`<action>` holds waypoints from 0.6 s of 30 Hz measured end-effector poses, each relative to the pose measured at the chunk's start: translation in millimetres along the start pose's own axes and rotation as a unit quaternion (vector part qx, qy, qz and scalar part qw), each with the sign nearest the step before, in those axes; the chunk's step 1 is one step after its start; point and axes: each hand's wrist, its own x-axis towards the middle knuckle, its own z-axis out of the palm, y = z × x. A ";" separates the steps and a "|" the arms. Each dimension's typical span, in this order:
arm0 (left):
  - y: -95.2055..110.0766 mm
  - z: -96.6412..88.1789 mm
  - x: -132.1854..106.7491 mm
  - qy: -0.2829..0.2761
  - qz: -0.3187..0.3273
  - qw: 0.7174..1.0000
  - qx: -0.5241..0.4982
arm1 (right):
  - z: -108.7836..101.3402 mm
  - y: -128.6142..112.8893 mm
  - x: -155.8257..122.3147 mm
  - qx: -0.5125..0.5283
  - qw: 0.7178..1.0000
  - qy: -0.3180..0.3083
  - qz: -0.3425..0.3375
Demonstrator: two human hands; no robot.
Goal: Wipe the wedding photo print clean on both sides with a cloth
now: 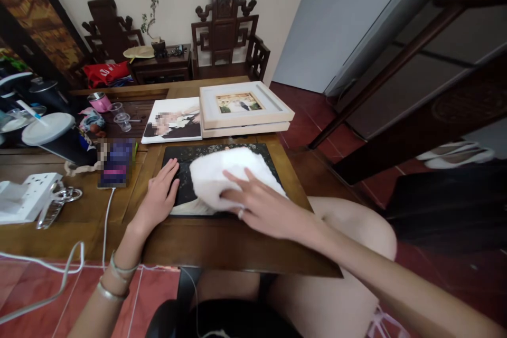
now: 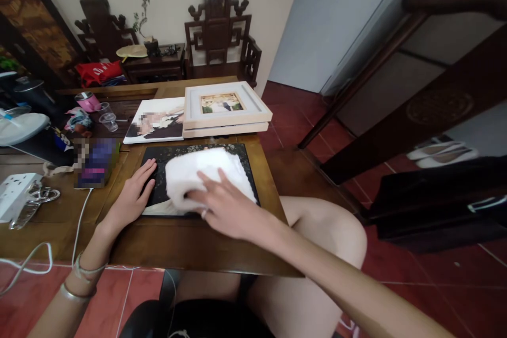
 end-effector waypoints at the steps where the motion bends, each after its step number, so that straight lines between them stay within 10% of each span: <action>1: -0.4 -0.1 0.0 0.000 0.004 1.000 -0.002 | -1.6 11.9 12.0 -0.009 1.000 0.013 0.001; 8: -0.6 -0.9 -1.0 0.005 0.008 1.000 -0.011 | 6.6 24.3 58.2 -0.050 0.988 0.083 0.118; 18: 2.8 -2.7 -3.3 0.002 0.000 1.000 -0.015 | 19.9 -68.5 -25.5 0.045 0.998 -0.034 0.003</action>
